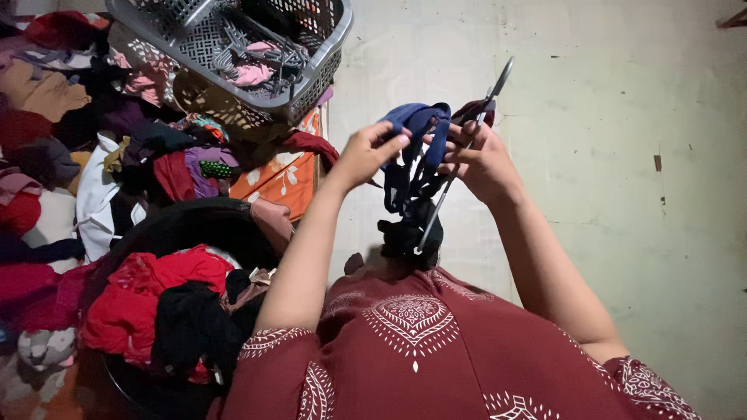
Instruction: The person picks up small clothing items from a pile and places them onto a multi-clip hanger. They continue adding items to the hanger until it is full, then walk to a closet and hang the hanger on a rod.
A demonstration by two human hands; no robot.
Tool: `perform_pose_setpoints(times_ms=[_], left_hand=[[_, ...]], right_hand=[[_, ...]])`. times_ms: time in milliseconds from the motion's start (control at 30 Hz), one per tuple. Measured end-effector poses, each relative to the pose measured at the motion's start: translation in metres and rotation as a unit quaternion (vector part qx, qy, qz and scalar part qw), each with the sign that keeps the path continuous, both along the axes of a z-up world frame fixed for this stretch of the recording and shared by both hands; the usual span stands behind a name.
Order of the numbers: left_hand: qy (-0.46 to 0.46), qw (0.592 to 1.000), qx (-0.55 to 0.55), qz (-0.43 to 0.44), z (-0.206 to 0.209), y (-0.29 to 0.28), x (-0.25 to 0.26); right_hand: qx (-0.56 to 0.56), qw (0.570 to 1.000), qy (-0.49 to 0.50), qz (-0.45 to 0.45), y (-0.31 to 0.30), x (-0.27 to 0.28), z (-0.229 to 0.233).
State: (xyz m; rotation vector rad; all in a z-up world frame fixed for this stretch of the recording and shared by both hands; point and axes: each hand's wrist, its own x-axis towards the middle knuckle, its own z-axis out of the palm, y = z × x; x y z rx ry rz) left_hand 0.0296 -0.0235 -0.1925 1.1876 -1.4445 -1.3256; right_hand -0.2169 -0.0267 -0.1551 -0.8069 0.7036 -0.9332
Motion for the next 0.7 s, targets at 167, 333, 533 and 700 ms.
perform_pose_setpoints(times_ms=[167, 333, 533, 700], left_hand=[[0.121, 0.986, 0.028, -0.114, -0.029, 0.012, -0.024], [0.122, 0.986, 0.056, -0.097, -0.047, 0.012, -0.042], [0.128, 0.989, 0.052, -0.047, -0.035, 0.0, -0.016], [0.136, 0.99, 0.01, -0.033, -0.003, -0.015, -0.001]], right_hand=[[-0.01, 0.996, -0.09, 0.015, -0.001, 0.001, 0.008], [-0.01, 0.997, -0.081, 0.008, -0.004, -0.001, 0.011], [-0.002, 0.999, -0.051, -0.002, -0.005, -0.004, 0.002], [0.012, 0.999, 0.043, -0.002, -0.005, -0.009, -0.021]])
